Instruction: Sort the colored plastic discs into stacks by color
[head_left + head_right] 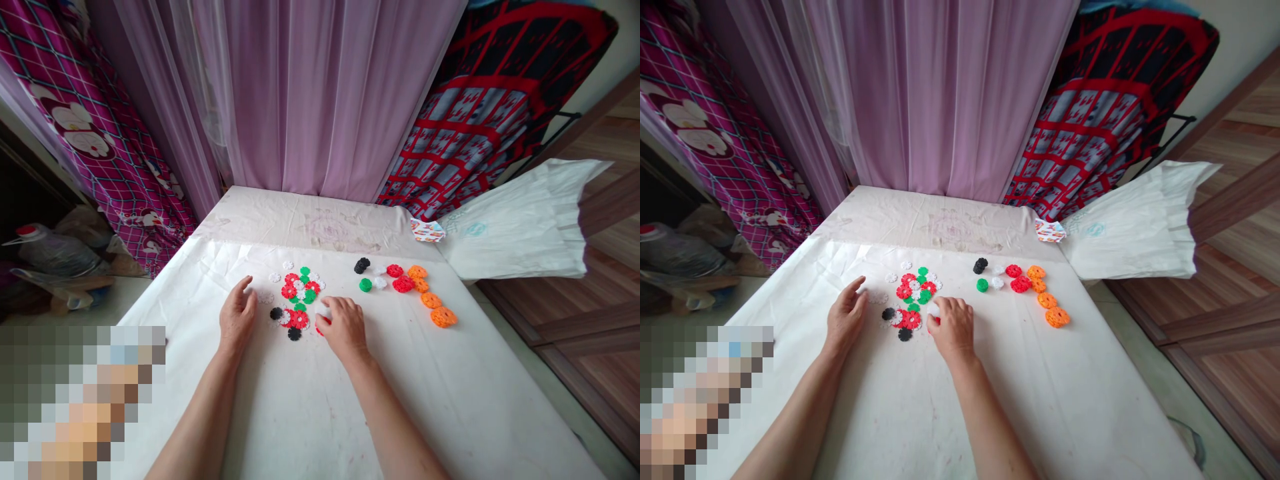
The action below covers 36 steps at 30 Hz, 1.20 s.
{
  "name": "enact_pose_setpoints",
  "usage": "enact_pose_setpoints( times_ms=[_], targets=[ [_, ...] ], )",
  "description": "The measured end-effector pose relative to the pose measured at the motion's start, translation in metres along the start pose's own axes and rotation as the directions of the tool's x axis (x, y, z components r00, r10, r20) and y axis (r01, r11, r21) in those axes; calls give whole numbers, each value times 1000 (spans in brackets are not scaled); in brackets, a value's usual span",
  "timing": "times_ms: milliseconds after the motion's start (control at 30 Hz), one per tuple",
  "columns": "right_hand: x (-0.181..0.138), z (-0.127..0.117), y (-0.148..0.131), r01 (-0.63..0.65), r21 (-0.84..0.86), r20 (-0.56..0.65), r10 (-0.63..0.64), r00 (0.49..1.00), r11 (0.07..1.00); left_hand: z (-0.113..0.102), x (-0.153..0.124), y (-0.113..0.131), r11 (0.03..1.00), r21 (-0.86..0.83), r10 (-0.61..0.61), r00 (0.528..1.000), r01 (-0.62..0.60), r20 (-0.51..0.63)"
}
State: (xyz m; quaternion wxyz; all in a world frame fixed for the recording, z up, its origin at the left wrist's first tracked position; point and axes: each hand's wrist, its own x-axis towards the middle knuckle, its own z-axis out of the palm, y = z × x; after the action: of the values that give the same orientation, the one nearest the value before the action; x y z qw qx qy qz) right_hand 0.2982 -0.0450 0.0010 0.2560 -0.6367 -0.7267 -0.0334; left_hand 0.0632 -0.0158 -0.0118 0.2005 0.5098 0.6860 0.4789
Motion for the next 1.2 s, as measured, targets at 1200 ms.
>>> enact_pose_setpoints(
  times_ms=[1200],
  targets=[
    [-15,-1,-31,166,96,79,-174,982,981,1,0,-1,1000,20,13,1000,-13,4]
  ],
)
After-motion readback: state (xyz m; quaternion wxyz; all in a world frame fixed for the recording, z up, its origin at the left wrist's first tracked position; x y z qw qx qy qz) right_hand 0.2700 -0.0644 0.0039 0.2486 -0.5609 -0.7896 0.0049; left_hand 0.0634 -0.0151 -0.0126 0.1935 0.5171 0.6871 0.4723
